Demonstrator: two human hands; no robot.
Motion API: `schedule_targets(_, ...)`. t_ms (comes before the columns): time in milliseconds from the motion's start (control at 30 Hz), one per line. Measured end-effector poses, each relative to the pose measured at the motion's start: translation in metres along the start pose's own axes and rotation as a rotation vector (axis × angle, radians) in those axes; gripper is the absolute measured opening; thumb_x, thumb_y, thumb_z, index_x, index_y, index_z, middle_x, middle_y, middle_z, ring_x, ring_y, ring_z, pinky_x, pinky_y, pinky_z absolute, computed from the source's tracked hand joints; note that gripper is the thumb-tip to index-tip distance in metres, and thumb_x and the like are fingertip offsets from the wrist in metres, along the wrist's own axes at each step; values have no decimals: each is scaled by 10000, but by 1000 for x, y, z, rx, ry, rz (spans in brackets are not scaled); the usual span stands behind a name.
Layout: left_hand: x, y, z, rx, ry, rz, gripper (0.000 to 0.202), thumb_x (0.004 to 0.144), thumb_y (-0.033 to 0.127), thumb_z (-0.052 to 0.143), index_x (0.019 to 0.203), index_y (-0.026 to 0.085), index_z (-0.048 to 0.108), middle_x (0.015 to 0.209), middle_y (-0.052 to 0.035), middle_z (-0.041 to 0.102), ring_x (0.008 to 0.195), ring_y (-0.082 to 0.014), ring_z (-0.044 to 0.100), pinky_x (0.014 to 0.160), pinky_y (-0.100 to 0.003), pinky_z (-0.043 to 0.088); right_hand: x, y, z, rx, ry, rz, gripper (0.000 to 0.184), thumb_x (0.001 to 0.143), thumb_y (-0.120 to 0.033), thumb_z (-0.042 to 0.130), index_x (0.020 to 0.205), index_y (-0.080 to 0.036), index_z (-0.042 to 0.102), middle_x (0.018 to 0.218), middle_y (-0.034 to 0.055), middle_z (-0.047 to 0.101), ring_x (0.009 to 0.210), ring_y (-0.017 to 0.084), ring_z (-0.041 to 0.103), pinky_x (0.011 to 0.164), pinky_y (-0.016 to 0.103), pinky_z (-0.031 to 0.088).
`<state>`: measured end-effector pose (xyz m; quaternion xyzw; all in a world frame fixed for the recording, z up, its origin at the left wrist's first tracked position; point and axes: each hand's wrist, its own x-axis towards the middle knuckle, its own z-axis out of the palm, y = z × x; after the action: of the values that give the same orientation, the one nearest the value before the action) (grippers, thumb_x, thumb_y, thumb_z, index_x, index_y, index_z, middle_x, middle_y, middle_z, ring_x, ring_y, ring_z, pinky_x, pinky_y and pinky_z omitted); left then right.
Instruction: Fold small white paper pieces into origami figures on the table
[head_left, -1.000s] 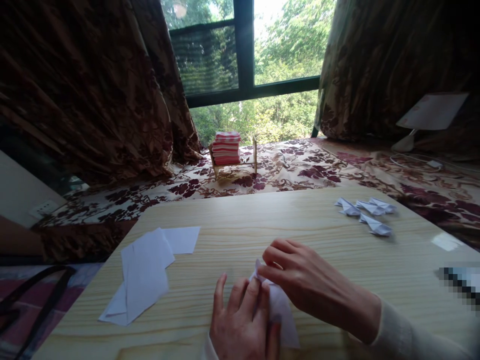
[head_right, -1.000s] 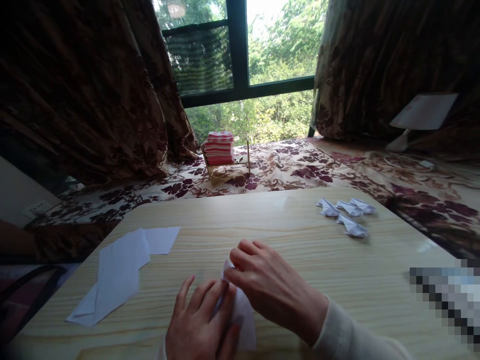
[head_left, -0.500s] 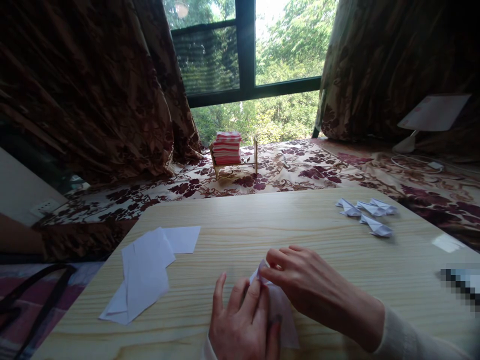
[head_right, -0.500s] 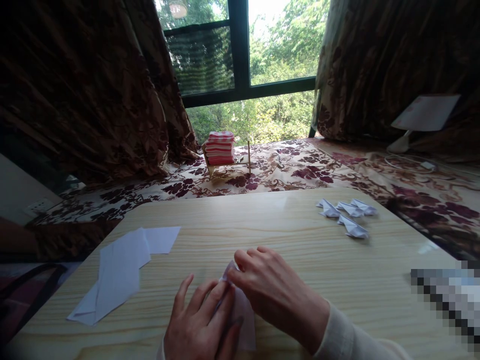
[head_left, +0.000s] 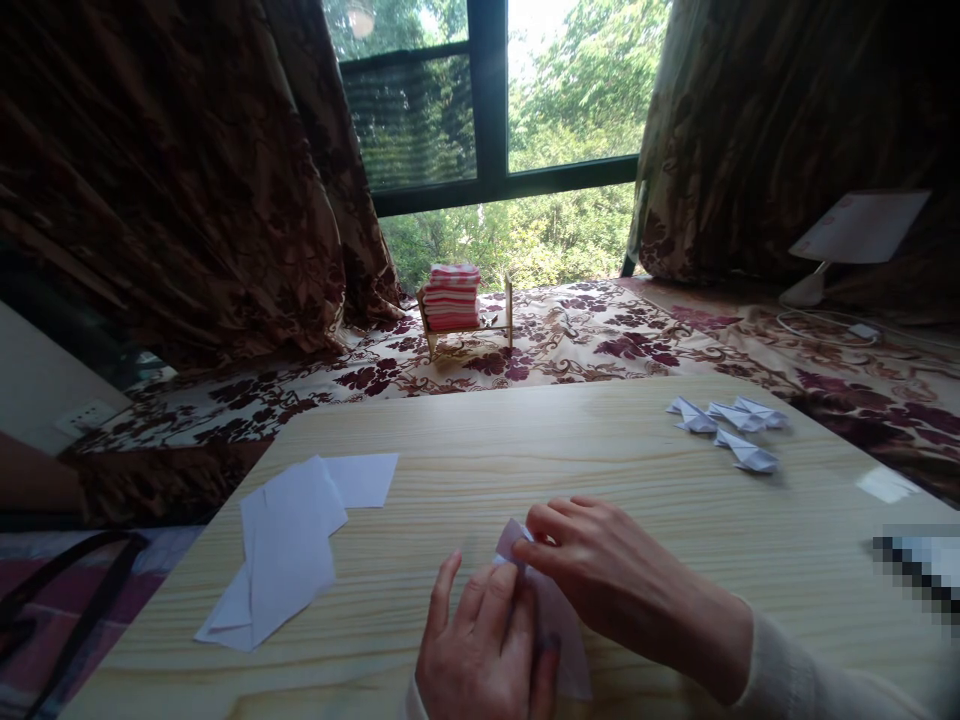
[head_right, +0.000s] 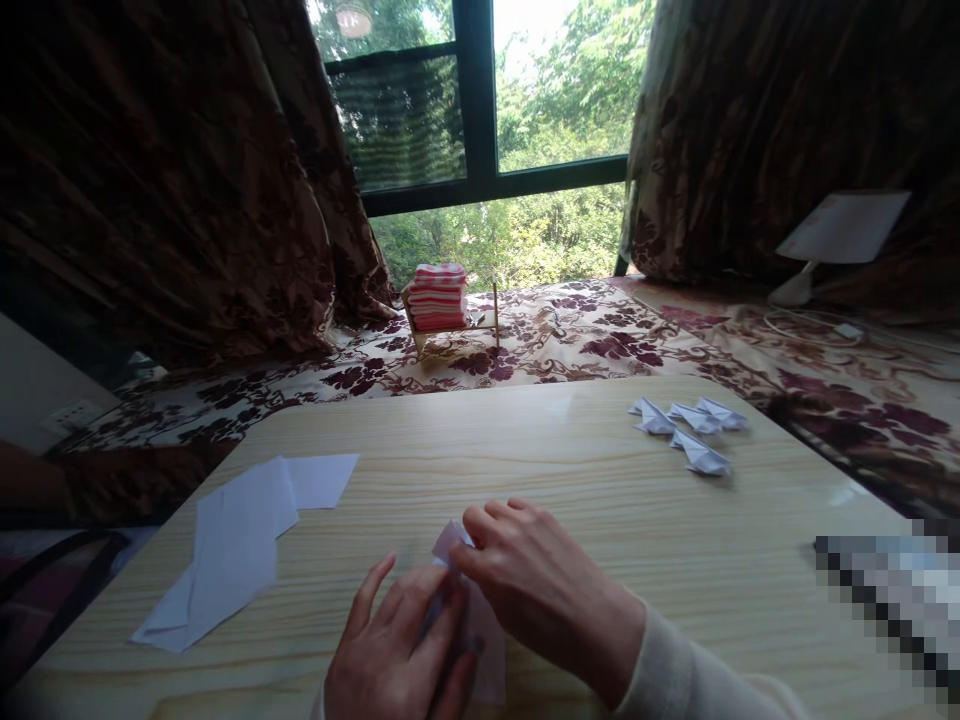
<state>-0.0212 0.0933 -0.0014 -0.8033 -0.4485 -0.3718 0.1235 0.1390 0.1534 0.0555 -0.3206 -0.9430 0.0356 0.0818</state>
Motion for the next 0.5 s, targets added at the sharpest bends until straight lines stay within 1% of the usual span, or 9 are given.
schedule_targets(67, -1, 1, 1, -8, 16, -22, 296, 853, 303, 433, 895, 139, 675, 975, -103, 694, 932, -196, 614, 1007, -399, 292, 0, -1, 0, 25, -3, 3, 125, 857, -140, 485, 896, -203, 586, 855, 26, 578, 720, 165, 487, 633, 293, 326)
schedule_targets(133, -1, 2, 1, -4, 22, -16, 297, 852, 303, 432, 904, 137, 673, 992, -99, 693, 936, -202, 610, 1003, -404, 293, 1, -1, -1, 56, -4, 7, 152, 863, -127, 467, 920, -200, 587, 872, 28, 581, 733, 163, 493, 650, 289, 343)
schedule_targets(233, 0, 1, 2, 10, 23, 5, 286, 841, 297, 444, 913, 143, 674, 960, -75, 707, 903, -210, 613, 1002, -420, 285, 1, -2, -2, 106, -8, 2, 176, 868, -129, 452, 941, -202, 595, 873, 30, 589, 742, 160, 501, 662, 283, 360)
schedule_targets(333, 1, 0, 3, 31, 32, 49, 277, 831, 289, 458, 893, 137, 681, 935, -73, 714, 884, -208, 617, 997, -407, 289, -1, -3, -3, 133, 0, 20, 206, 859, -100, 434, 941, -198, 596, 862, 33, 600, 734, 161, 504, 660, 280, 368)
schedule_targets(433, 2, -1, 6, 27, 118, 61, 293, 836, 295, 441, 866, 141, 688, 893, -69, 722, 854, -197, 619, 991, -401, 298, -3, -2, -4, 164, 10, 49, 244, 838, -59, 418, 937, -194, 595, 834, 36, 608, 723, 157, 512, 637, 266, 369)
schedule_targets(500, 2, -1, 8, 10, 167, 55, 304, 839, 300, 431, 855, 141, 690, 875, -70, 723, 845, -195, 618, 991, -406, 298, -4, -1, -4, 200, 8, 60, 234, 825, -51, 426, 900, -191, 598, 818, 34, 611, 721, 151, 521, 622, 252, 371)
